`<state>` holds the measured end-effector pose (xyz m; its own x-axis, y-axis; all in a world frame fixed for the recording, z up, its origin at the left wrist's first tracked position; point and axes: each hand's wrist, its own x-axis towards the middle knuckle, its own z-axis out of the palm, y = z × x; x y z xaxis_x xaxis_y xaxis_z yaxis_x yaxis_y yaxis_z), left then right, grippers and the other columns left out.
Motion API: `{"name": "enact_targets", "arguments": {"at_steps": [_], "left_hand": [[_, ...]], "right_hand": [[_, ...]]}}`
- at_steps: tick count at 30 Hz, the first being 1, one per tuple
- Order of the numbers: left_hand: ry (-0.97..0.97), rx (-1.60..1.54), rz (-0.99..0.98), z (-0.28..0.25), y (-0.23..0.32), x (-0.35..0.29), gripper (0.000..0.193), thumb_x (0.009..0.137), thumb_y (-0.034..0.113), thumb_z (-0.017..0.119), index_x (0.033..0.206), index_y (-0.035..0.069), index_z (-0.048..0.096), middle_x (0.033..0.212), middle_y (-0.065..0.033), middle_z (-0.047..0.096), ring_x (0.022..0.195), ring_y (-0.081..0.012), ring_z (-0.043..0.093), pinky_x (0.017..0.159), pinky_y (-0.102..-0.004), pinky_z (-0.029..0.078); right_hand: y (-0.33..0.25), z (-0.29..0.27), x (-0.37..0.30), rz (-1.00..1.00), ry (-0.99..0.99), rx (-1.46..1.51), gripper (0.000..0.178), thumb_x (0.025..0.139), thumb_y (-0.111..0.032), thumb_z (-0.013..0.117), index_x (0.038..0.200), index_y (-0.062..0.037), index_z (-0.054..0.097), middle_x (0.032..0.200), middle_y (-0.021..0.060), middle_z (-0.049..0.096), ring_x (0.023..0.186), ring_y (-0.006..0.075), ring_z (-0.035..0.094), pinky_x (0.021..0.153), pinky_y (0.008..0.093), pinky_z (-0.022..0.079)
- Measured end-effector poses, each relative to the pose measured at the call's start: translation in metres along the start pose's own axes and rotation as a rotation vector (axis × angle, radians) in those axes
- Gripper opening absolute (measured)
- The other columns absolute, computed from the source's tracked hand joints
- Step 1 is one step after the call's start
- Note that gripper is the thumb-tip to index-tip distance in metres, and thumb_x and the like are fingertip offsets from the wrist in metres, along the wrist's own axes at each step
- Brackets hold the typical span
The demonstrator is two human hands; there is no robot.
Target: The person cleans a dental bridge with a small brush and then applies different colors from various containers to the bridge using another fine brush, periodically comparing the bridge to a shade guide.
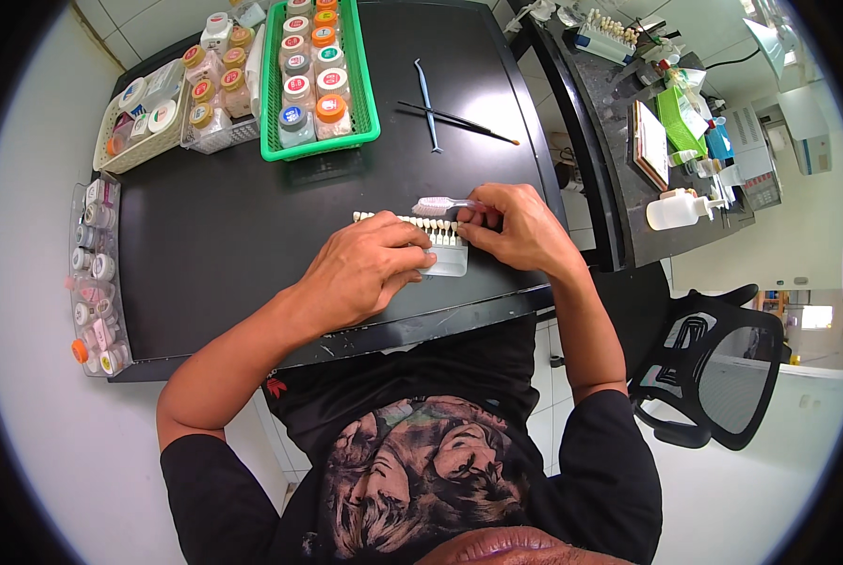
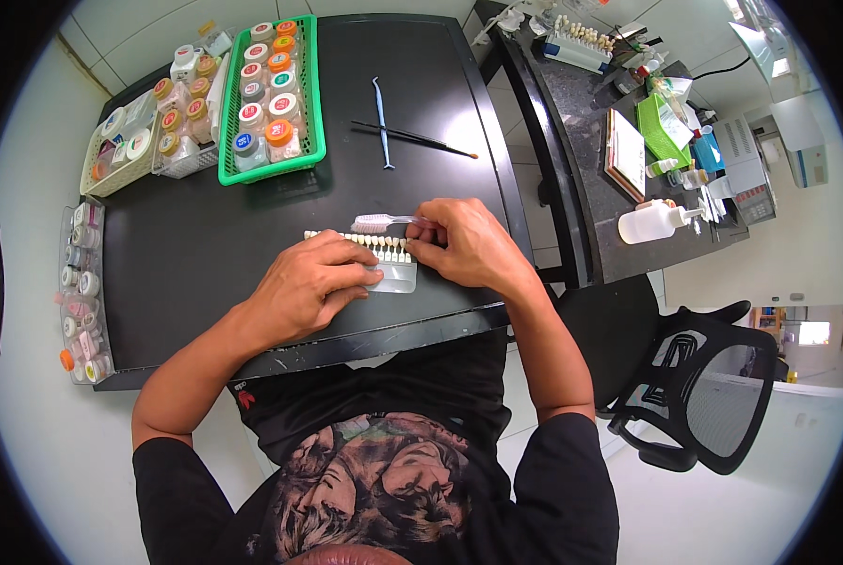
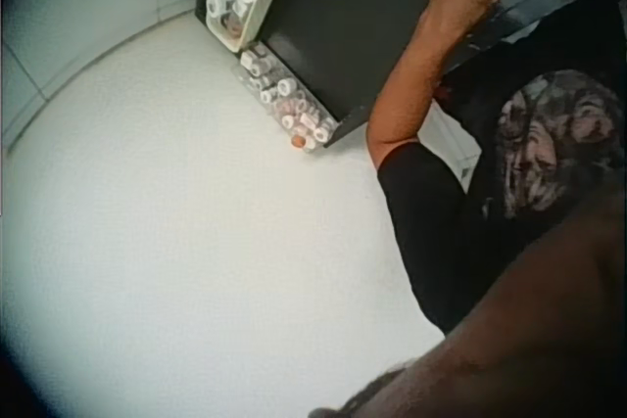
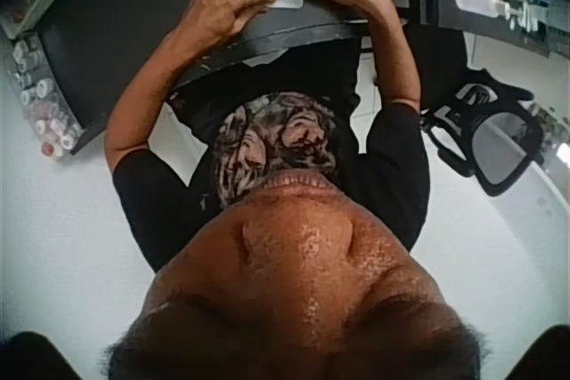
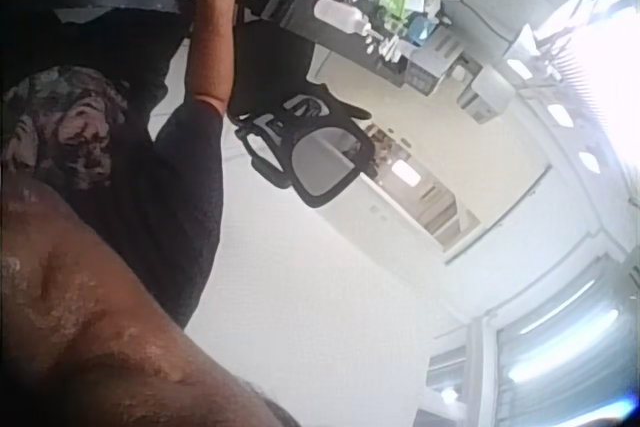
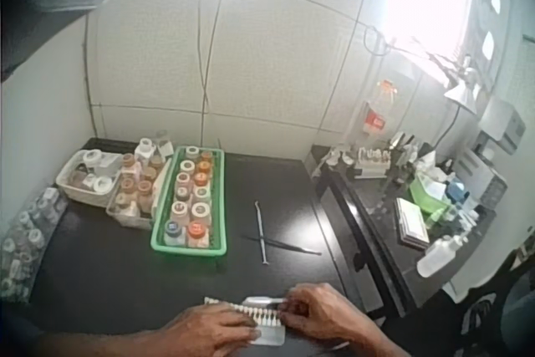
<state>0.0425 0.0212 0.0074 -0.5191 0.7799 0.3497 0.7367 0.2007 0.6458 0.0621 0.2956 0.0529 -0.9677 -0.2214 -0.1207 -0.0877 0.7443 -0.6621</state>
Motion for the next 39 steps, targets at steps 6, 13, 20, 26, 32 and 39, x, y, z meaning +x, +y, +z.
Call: {"name": "enact_targets", "arguments": {"at_steps": [6,13,20,26,32,39], "left_hand": [[-0.001,-0.005,0.001,0.0,-0.001,0.0,0.025,0.088,0.009,0.085,0.114,0.008,0.083,0.119,-0.0081,0.079,0.109,-0.0305,0.072,0.092,-0.0436,0.059],[-0.019,-0.003,0.003,-0.003,0.001,0.0,0.022,0.088,0.009,0.085,0.111,0.008,0.082,0.12,-0.0069,0.078,0.108,-0.0297,0.071,0.093,-0.0432,0.058],[-0.109,-0.019,0.047,-0.014,-0.007,0.001,0.025,0.085,0.006,0.085,0.109,0.008,0.081,0.115,-0.0044,0.075,0.106,-0.0291,0.069,0.091,-0.0427,0.057],[-0.111,-0.016,0.052,-0.015,-0.008,0.0,0.026,0.084,0.005,0.085,0.11,0.008,0.081,0.116,-0.0043,0.075,0.106,-0.0291,0.069,0.091,-0.0428,0.057],[-0.112,-0.014,0.042,-0.015,-0.006,0.001,0.025,0.085,0.005,0.085,0.11,0.008,0.081,0.116,-0.0041,0.074,0.107,-0.0291,0.069,0.091,-0.0428,0.057],[-0.104,-0.01,0.037,-0.014,-0.005,0.001,0.025,0.086,0.006,0.085,0.11,0.008,0.081,0.116,-0.0041,0.075,0.106,-0.0289,0.069,0.09,-0.0424,0.057]], "right_hand": [[0.004,0.004,0.001,-0.019,0.042,-0.009,0.022,0.089,-0.014,0.083,0.096,0.006,0.076,0.075,0.0161,0.07,0.066,0.0254,0.065,0.066,0.039,0.054],[0.019,0.005,0.011,-0.036,0.25,-0.059,0.021,0.092,-0.014,0.081,0.096,0.0055,0.075,0.076,0.019,0.071,0.068,0.0291,0.07,0.068,0.0408,0.055],[0.027,-0.006,0.017,0.004,0.357,-0.194,0.031,0.094,-0.023,0.086,0.101,0.0032,0.073,0.092,0.0182,0.075,0.082,0.0318,0.074,0.076,0.0409,0.056],[0.015,-0.011,-0.042,-0.078,0.408,-0.174,0.012,0.103,-0.015,0.074,0.108,-0.0039,0.075,0.09,0.0154,0.065,0.079,0.0357,0.068,0.073,0.0444,0.054],[0.016,0.022,-0.083,-0.069,0.372,-0.127,0.013,0.101,-0.008,0.072,0.114,-0.0088,0.077,0.086,0.011,0.062,0.074,0.0333,0.067,0.069,0.0435,0.053],[0.02,0.032,-0.082,-0.148,0.462,-0.331,0.015,0.096,-0.005,0.076,0.11,-0.0103,0.078,0.087,0.0086,0.065,0.073,0.0309,0.068,0.066,0.0419,0.052]]}}
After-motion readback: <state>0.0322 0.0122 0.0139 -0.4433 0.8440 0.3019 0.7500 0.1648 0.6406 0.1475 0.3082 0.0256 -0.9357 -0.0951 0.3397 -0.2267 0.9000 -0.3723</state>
